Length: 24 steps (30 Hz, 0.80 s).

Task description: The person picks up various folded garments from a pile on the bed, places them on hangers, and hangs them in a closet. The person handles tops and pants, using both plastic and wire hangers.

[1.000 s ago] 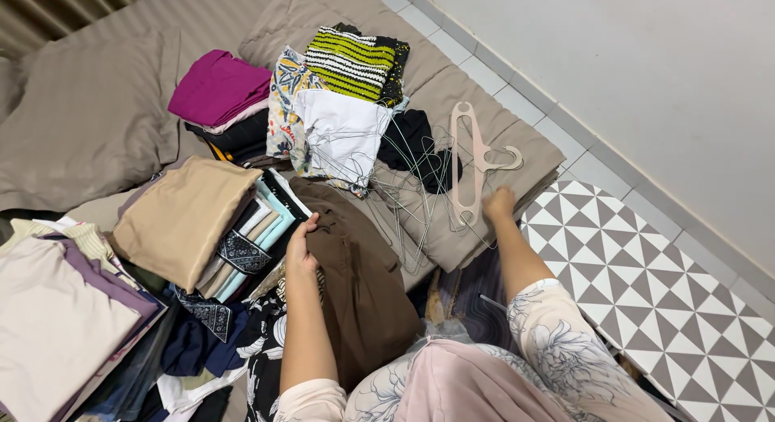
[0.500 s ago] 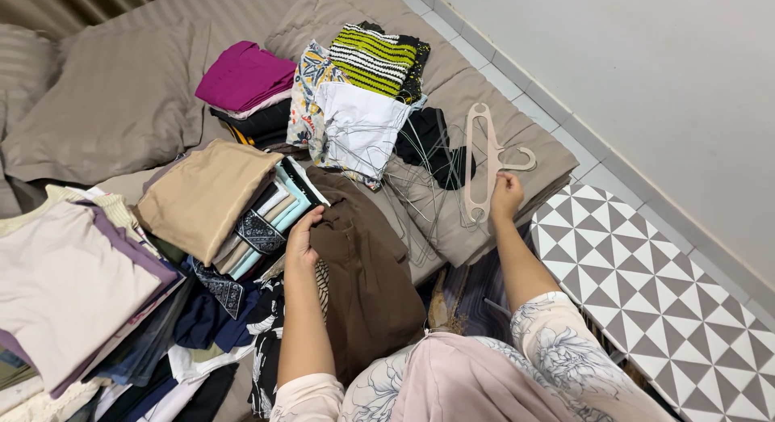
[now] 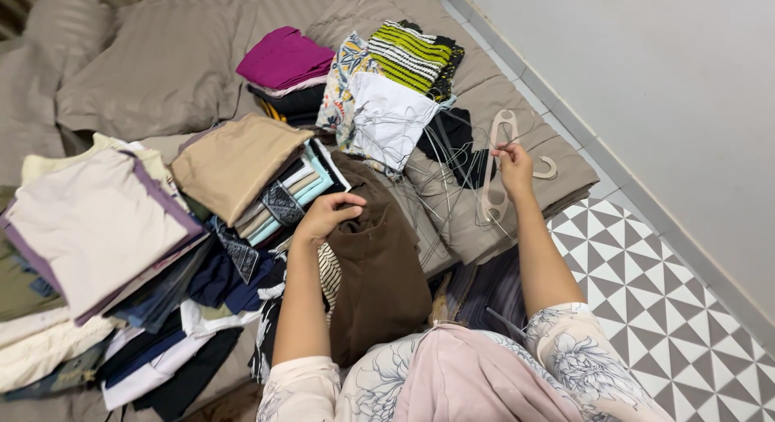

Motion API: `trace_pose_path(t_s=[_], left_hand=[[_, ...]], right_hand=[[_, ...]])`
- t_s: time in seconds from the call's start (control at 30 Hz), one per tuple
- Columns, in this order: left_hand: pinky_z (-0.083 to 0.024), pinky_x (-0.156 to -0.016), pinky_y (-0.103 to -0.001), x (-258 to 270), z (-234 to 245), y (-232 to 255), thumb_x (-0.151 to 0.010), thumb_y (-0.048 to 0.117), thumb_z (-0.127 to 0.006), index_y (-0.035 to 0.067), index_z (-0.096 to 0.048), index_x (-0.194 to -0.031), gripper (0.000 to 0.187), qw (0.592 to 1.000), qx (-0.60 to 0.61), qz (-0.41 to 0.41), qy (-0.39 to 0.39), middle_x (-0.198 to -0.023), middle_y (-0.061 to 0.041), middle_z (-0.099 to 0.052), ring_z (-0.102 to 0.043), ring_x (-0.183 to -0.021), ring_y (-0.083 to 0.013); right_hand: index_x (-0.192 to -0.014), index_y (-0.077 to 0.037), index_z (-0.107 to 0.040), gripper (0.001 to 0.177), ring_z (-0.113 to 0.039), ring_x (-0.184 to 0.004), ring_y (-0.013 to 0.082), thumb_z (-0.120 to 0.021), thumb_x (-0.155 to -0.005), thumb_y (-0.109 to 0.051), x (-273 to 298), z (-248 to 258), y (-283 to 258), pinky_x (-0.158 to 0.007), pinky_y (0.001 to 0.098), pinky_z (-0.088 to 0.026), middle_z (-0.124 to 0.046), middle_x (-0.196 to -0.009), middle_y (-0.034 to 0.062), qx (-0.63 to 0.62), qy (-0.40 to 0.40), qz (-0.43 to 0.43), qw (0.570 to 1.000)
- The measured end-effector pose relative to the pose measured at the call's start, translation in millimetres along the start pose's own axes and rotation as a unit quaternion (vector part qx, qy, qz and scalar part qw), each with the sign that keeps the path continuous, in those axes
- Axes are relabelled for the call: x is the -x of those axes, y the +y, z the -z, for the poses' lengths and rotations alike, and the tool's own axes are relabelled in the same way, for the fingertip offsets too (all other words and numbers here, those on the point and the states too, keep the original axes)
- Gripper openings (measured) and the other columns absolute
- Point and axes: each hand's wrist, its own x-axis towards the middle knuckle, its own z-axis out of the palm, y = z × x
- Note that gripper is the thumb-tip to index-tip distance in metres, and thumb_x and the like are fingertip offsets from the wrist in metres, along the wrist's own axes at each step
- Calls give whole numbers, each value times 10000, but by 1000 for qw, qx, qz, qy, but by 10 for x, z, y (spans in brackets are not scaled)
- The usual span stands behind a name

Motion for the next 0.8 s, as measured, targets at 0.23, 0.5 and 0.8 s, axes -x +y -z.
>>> trace_pose_path(t_s=[0.23, 0.5, 0.8], left_hand=[[-537, -847, -303, 508, -396, 459, -844, 63, -781, 82, -775, -1017, 174, 948, -283, -132, -59, -965, -36, -760, -682, -905, -146], [-544, -805, -394, 1424, -991, 859, -785, 18, -739, 119, -780, -896, 156, 835, -436, -288, -170, -956, -69, -713, -699, -925, -308], [-549, -838, -437, 1973, -1133, 617, -779, -73, -638, 79, -770, -860, 217, 805, -482, -345, 33, -1100, -111, -715, -695, -920, -368]], right_hand=[[-1025, -59, -680, 203, -437, -619, 39, -600, -1083, -236, 399, -432, -810, -539, 216, -290, -651, -807, -10, -260, 5, -21, 965], [-858, -112, -559, 284, -374, -651, 121, -547, -1100, -262, 1139, -811, -1481, -646, 290, -343, -388, -647, -29, -527, -147, 30, 836], [-847, -50, -635, 307, -547, -773, 165, -576, -1094, -223, 2543, -722, -1378, -769, 303, -467, -565, -787, 33, -330, -141, 44, 932]])
